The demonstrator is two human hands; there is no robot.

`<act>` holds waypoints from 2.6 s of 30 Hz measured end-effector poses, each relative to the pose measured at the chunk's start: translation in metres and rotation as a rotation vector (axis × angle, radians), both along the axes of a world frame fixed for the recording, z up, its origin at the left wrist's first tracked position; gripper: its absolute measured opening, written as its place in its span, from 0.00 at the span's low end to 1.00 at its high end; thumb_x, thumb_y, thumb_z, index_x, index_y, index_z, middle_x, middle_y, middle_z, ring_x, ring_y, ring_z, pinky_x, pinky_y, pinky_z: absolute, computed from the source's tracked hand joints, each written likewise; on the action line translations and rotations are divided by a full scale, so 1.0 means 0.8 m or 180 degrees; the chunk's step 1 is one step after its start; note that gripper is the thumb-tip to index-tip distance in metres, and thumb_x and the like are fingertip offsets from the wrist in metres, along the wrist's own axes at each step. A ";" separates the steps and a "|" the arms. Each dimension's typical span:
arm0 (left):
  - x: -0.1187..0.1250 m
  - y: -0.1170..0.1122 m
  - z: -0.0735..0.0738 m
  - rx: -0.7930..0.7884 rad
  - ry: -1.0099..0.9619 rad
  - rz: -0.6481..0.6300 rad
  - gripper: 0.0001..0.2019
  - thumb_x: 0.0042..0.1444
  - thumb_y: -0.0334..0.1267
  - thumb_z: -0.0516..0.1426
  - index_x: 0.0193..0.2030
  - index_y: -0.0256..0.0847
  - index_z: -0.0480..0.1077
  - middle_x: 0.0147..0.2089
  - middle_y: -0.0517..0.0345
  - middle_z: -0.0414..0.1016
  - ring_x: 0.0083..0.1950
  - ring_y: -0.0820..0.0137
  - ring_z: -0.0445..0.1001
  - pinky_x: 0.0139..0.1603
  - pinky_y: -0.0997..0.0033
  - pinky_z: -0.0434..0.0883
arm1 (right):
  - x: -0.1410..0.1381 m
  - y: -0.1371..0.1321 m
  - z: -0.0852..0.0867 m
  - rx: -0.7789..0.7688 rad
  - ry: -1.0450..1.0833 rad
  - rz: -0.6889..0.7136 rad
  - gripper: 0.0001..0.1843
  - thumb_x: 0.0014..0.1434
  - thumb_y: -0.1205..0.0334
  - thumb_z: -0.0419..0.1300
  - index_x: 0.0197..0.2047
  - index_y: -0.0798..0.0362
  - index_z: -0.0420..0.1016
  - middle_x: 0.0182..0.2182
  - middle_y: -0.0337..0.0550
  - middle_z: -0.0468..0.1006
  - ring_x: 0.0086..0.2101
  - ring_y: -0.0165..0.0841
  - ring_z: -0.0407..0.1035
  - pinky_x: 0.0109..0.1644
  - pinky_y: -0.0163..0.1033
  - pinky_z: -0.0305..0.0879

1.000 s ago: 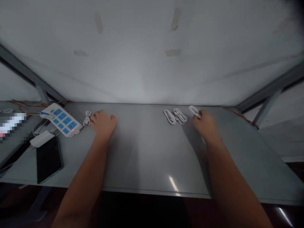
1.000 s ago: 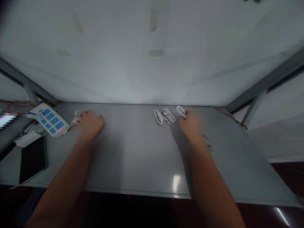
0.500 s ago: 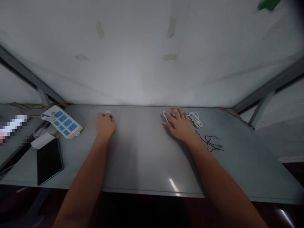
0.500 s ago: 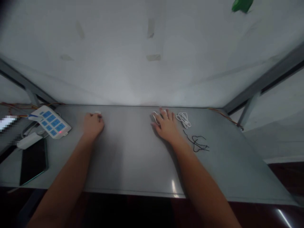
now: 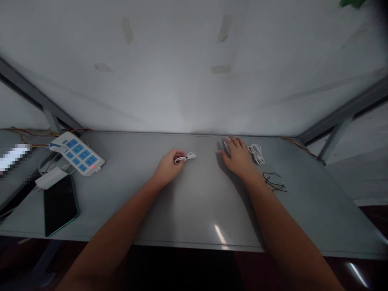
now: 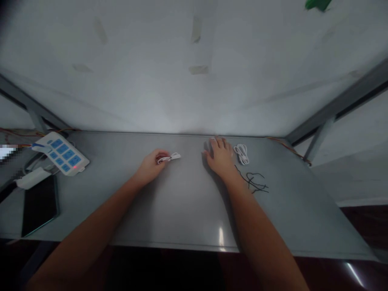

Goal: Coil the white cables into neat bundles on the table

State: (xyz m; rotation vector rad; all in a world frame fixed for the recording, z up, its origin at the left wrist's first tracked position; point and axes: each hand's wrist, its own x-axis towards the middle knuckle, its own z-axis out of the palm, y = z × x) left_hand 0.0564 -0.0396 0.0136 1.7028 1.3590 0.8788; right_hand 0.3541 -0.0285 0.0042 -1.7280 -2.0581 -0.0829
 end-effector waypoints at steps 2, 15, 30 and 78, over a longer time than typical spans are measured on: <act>0.005 -0.003 0.002 -0.0265 -0.0358 -0.0070 0.10 0.60 0.39 0.61 0.47 0.39 0.76 0.44 0.51 0.81 0.42 0.65 0.77 0.46 0.66 0.72 | -0.023 -0.010 0.012 0.0184 0.0396 0.0512 0.23 0.66 0.58 0.58 0.61 0.57 0.73 0.63 0.61 0.72 0.64 0.55 0.63 0.68 0.61 0.59; 0.021 -0.033 0.025 -0.0109 -0.0851 -0.0130 0.14 0.57 0.45 0.66 0.46 0.40 0.77 0.44 0.52 0.82 0.44 0.65 0.79 0.48 0.65 0.73 | -0.091 -0.051 0.039 -0.0380 0.2152 0.1434 0.05 0.62 0.58 0.65 0.41 0.47 0.82 0.36 0.43 0.81 0.37 0.38 0.75 0.43 0.44 0.71; 0.022 -0.032 0.013 -0.0742 -0.1923 -0.0202 0.20 0.58 0.48 0.66 0.52 0.38 0.75 0.36 0.56 0.79 0.35 0.70 0.75 0.40 0.69 0.71 | -0.095 -0.053 0.038 -0.1782 0.3287 0.1481 0.08 0.56 0.57 0.67 0.38 0.50 0.80 0.35 0.43 0.84 0.36 0.35 0.76 0.46 0.44 0.72; 0.044 -0.056 0.026 -0.2119 -0.4079 -0.0101 0.09 0.61 0.37 0.66 0.46 0.44 0.73 0.50 0.54 0.79 0.53 0.65 0.77 0.58 0.60 0.73 | -0.099 -0.082 0.055 0.0849 0.2568 0.0877 0.04 0.60 0.60 0.68 0.34 0.43 0.85 0.32 0.44 0.79 0.31 0.36 0.73 0.26 0.40 0.67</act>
